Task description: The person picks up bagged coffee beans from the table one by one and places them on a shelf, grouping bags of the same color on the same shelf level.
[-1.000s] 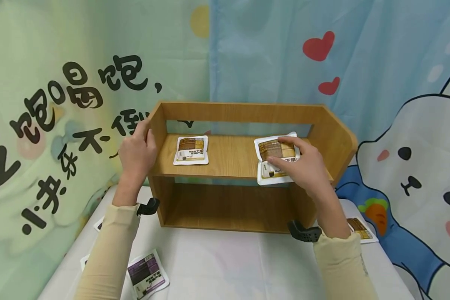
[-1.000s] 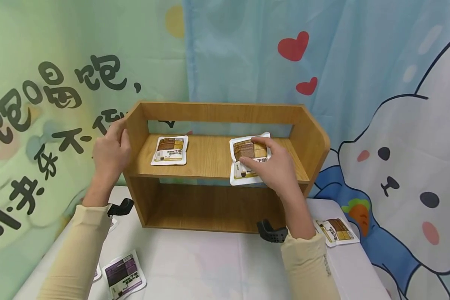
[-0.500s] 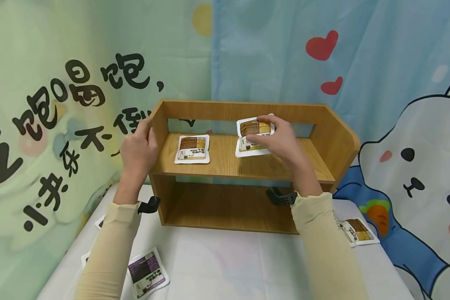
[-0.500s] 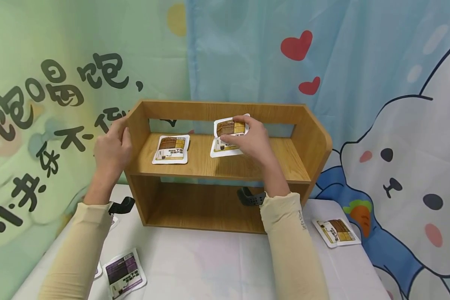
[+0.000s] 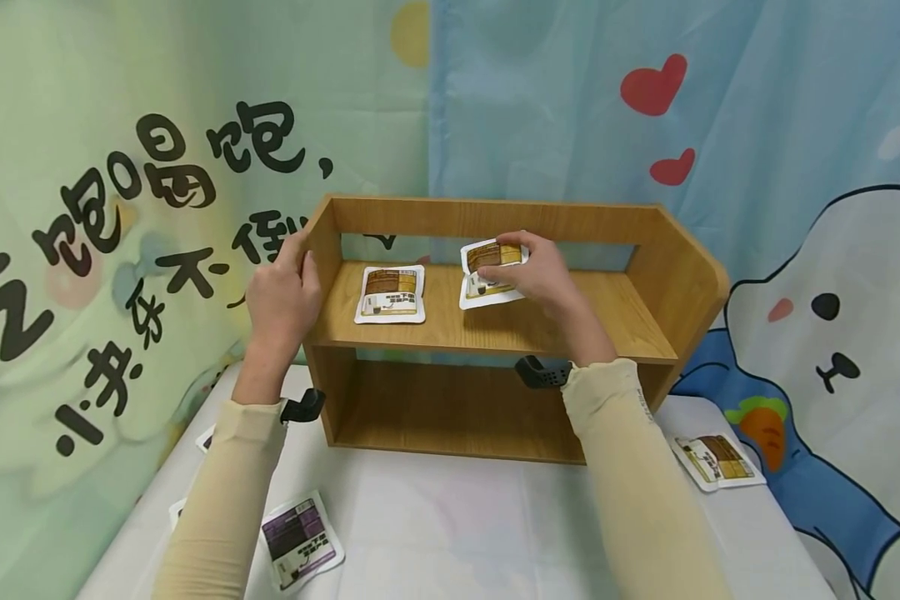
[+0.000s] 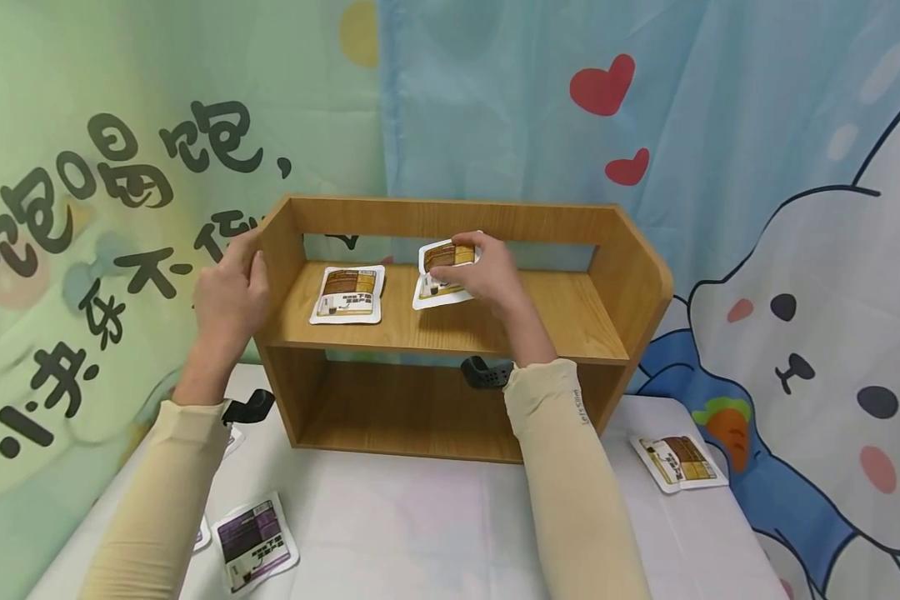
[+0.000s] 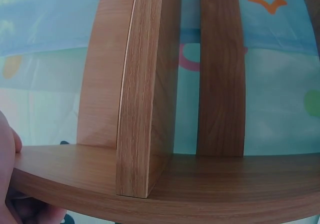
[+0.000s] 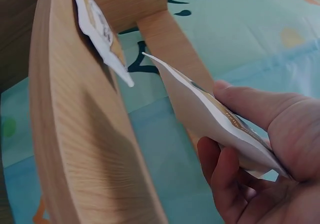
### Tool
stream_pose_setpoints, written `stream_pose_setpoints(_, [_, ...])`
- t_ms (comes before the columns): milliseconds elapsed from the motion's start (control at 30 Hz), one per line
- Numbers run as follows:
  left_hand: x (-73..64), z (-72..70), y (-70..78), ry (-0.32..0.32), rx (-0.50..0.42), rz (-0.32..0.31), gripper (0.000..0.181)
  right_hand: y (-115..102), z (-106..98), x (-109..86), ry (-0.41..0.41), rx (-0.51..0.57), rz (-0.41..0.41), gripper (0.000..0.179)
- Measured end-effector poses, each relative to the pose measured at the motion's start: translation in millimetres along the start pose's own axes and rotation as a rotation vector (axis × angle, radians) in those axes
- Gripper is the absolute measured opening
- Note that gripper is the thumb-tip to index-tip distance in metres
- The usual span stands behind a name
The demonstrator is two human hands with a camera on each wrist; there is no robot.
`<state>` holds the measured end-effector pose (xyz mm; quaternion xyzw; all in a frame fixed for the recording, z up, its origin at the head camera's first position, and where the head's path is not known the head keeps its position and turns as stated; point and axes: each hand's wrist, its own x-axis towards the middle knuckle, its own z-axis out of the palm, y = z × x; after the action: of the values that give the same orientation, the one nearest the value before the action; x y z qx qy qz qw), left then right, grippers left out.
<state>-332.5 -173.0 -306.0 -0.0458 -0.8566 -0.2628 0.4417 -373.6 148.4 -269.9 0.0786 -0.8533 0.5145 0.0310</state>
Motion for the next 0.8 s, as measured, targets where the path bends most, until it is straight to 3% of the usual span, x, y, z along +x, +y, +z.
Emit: stream_pose_setpoints(800, [-0.1,0.6,-0.1,0.003,-0.008,-0.003,0.034,22.2,17.0,16.4,-0.047,-0.015,0.078,0.067])
